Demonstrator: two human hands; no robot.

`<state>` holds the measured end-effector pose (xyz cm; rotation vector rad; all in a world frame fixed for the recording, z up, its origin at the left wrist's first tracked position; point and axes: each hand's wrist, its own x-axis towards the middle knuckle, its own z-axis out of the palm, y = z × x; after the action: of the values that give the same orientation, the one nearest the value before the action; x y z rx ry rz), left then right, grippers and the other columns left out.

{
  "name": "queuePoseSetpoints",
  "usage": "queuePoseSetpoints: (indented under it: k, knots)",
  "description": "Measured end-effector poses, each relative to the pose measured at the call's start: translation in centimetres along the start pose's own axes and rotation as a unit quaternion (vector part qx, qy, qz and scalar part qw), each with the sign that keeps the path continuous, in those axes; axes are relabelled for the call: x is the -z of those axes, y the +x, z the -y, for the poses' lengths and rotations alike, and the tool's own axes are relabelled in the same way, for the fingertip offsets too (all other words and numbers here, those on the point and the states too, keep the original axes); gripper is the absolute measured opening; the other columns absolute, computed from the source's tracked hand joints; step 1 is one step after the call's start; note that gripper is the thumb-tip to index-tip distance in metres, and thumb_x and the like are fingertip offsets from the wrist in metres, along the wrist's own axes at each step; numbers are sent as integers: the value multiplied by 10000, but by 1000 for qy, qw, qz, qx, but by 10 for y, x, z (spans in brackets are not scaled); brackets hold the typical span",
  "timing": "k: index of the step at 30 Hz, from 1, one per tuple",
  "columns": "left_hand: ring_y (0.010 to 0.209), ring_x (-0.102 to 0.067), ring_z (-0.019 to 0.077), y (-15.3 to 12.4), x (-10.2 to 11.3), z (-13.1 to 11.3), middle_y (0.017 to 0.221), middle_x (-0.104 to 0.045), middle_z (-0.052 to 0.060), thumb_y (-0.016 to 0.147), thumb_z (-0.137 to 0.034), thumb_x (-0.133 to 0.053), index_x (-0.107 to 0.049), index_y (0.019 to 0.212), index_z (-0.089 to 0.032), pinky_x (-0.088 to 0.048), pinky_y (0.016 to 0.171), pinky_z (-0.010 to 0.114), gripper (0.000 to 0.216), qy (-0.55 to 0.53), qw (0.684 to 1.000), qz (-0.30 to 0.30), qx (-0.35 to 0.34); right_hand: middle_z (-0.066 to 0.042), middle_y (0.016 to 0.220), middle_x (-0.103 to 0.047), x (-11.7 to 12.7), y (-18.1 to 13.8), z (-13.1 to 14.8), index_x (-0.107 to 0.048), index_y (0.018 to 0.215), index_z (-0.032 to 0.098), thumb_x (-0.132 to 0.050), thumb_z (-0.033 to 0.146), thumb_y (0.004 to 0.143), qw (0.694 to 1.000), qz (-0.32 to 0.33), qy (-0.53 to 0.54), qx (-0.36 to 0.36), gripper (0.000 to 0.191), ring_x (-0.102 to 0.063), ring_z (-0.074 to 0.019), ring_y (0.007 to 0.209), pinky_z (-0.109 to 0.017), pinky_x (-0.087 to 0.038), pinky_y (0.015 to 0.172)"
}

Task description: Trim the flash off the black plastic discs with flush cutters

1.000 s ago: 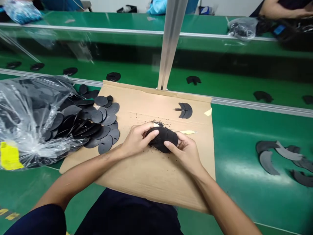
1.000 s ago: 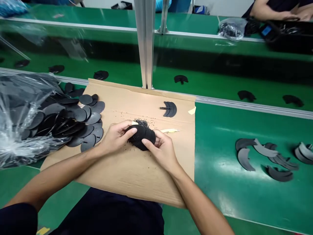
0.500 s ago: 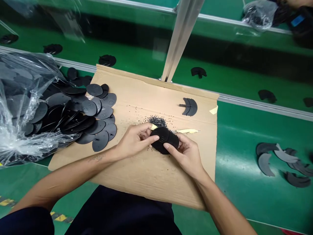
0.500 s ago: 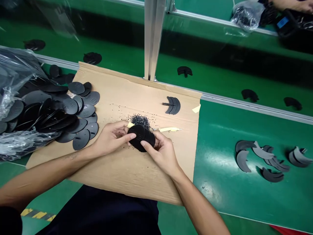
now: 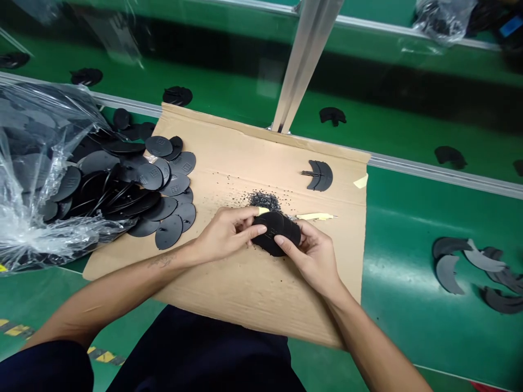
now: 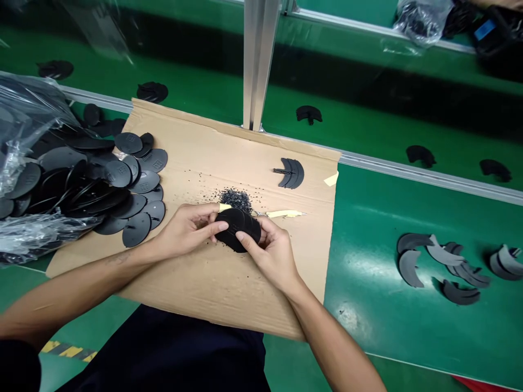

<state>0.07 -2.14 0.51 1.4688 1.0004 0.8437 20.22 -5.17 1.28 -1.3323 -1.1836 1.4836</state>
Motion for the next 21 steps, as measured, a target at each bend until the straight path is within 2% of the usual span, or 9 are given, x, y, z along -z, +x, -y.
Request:
queuePoseSetpoints:
  k: [7, 12, 16, 19, 21]
  knots:
    - [474, -582, 55, -4, -5, 2, 609, -468, -75, 900, -284, -687, -644, 892, -149, -449, 473, 133, 141, 25, 999, -25, -26, 33, 668, -527, -1, -1, -1, -641, 814, 203, -799, 505, 771, 998, -25, -48, 19, 344, -463, -109, 580, -232, -419, 503]
    - [479, -567, 53, -5, -6, 0, 600, -464, -73, 904, -292, -688, -630, 815, -148, -441, 487, 144, 179, 45, 997, -25, -49, 32, 666, -526, -2, -2, 1, -628, 795, 204, -780, 471, 793, 998, -27, -54, 30, 307, -461, -111, 587, -236, -396, 511]
    - [498, -525, 53, -6, -7, 2, 613, -469, -67, 915, -305, -687, -686, 931, -145, -432, 504, 160, 161, 56, 995, -36, -71, 33, 654, -519, -2, -2, 3, -619, 776, 206, -768, 464, 809, 996, -32, -71, 49, 299, -455, -113, 582, -239, -387, 505]
    - [539, -478, 62, -5, -9, 3, 642, -491, -57, 907, -348, -712, -705, 1103, -167, -419, 519, 168, 267, 64, 993, -60, -80, 22, 681, -550, -3, -4, 4, -629, 799, 208, -747, 466, 833, 992, -48, -90, 74, 286, -480, -122, 611, -245, -409, 530]
    - [593, -490, 80, -4, -10, 3, 695, -548, -28, 901, -397, -719, -707, 1134, -172, -429, 537, 180, 324, 56, 993, -61, -83, 21, 689, -564, -2, -5, 3, -629, 806, 212, -733, 447, 853, 987, -56, -104, 105, 261, -487, -122, 616, -247, -416, 544]
